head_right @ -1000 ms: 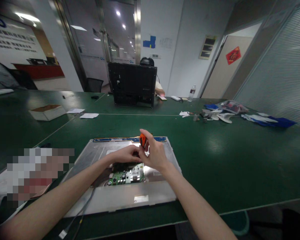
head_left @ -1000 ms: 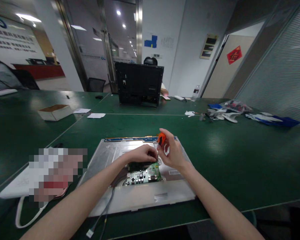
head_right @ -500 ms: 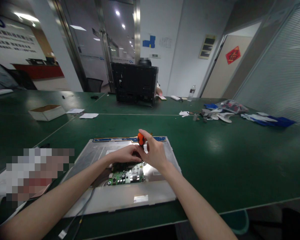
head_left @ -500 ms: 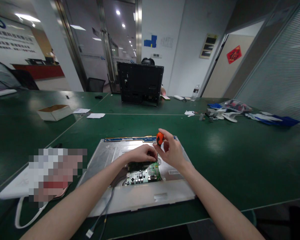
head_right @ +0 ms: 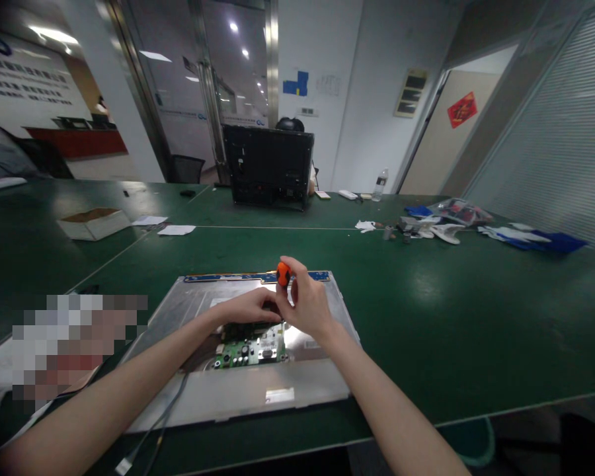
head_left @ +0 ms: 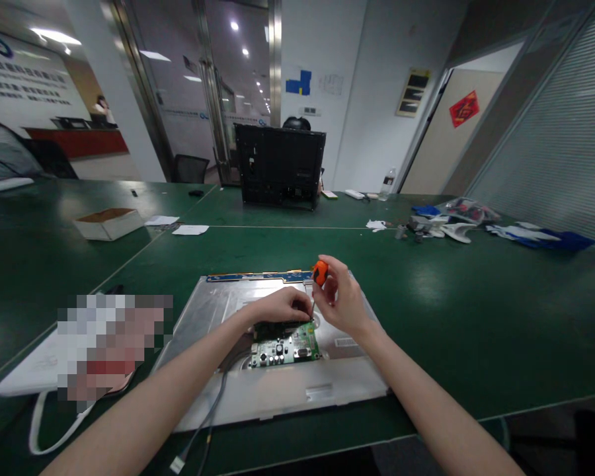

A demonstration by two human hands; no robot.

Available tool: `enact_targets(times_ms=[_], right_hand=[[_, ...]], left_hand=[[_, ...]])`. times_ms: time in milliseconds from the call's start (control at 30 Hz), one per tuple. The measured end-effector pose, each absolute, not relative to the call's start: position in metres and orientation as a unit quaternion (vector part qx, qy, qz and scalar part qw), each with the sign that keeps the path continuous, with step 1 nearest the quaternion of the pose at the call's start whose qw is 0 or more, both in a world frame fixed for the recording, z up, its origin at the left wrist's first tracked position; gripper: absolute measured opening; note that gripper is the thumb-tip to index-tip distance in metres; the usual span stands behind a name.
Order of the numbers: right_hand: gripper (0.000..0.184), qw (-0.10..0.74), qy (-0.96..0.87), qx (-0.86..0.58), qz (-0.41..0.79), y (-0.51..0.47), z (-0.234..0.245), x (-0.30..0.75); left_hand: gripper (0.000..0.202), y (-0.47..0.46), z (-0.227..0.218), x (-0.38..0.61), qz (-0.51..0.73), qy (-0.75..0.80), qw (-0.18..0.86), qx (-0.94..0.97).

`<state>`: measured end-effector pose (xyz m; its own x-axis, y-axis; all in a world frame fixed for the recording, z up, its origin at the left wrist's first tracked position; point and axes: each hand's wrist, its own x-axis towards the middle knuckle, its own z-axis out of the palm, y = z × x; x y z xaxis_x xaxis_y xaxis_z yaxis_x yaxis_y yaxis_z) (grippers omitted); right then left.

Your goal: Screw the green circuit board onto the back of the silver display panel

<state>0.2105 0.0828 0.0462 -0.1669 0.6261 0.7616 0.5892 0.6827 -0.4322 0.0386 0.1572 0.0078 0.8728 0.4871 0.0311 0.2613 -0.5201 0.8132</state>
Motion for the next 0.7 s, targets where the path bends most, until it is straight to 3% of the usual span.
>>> enact_targets(times_ms=[467, 700], right_hand=[[0.041, 0.508, -0.763, -0.395, -0.062, 0.086, 0.046, 0.212], [0.054, 0.496, -0.781, -0.380, -0.007, 0.079, 0.054, 0.213]], left_hand=[[0.014, 0.157, 0.008, 0.038, 0.144, 0.216, 0.420, 0.870], [0.015, 0.155, 0.012, 0.038, 0.126, 0.212, 0.442, 0.863]])
